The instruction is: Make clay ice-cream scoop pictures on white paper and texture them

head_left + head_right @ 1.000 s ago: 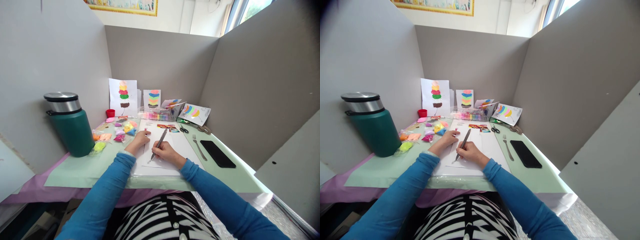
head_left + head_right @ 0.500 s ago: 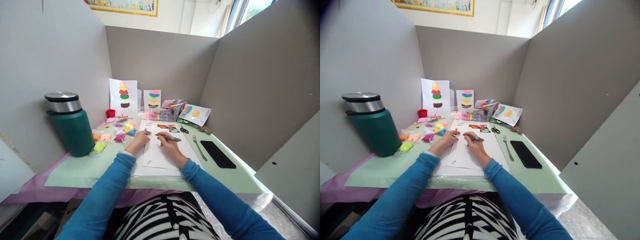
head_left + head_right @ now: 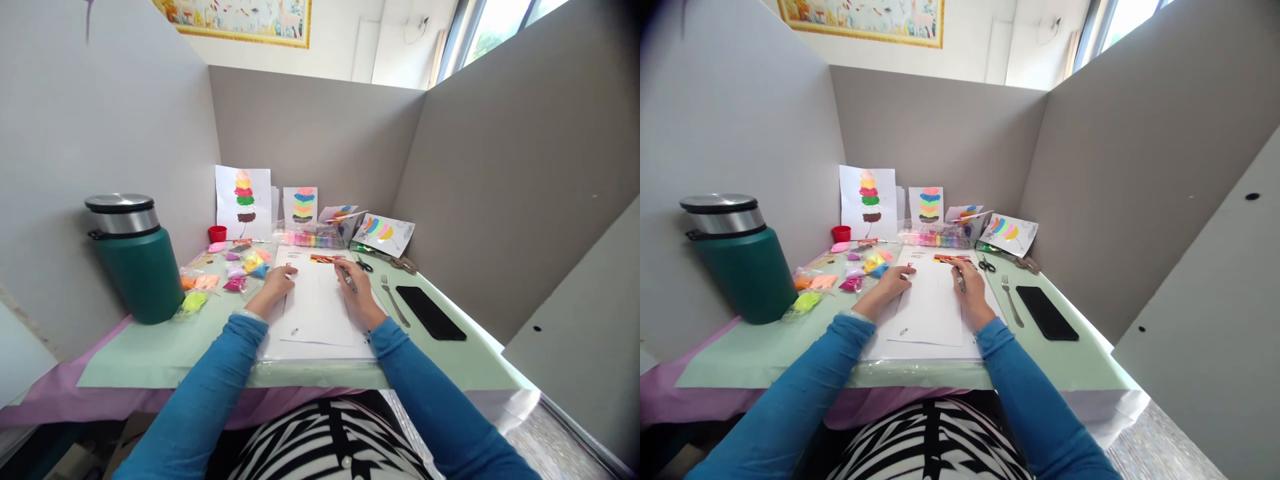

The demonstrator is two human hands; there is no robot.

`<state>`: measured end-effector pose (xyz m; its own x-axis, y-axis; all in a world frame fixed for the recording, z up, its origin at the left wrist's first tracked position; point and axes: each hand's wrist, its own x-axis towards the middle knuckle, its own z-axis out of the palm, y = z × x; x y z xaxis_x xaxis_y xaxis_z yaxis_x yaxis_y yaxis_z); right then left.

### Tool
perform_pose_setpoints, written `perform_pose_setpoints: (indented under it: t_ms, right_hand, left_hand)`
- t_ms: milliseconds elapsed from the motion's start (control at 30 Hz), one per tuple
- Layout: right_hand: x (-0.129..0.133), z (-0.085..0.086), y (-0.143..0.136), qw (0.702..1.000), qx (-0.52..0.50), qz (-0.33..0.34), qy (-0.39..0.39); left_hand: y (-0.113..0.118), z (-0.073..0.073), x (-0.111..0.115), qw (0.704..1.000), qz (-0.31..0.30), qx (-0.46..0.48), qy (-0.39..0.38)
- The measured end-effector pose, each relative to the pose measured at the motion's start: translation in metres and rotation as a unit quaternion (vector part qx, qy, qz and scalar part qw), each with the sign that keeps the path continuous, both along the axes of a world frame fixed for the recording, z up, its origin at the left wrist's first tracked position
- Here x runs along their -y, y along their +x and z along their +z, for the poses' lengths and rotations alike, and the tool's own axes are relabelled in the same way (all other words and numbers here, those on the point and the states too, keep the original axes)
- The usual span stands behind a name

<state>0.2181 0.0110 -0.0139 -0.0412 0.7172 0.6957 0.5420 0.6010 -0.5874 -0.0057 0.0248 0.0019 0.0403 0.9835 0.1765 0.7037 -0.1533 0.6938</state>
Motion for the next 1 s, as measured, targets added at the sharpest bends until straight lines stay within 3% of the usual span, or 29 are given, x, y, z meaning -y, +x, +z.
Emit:
perform_pose_setpoints:
  t_ms: [133,267,400,567,800,1000]
  right_hand:
    - [-0.006,0.005,0.054,0.965,0.186,-0.18,-0.048]
    - [-0.003,0.006,0.091,0.899,0.323,-0.259,-0.143]
    - [-0.002,0.005,0.1,0.869,0.369,-0.254,-0.212]
    - [-0.007,0.005,0.1,0.869,0.326,-0.263,-0.263]
    - [-0.009,-0.001,0.092,0.897,0.298,-0.236,-0.226]
    - [-0.009,0.0,0.089,0.865,0.338,-0.283,-0.24]
  left_hand:
    - [0.0,0.001,0.001,1.0,0.0,0.012,-0.003]
    - [0.0,0.0,-0.002,1.0,0.003,0.013,-0.001]
    - [0.0,-0.003,-0.005,1.0,0.01,0.023,0.005]
    - [-0.001,-0.005,-0.007,0.999,0.016,0.035,0.007]
    - [-0.002,-0.009,-0.007,0.998,-0.003,0.061,0.012]
    - [-0.002,-0.009,-0.007,1.0,-0.005,0.023,0.014]
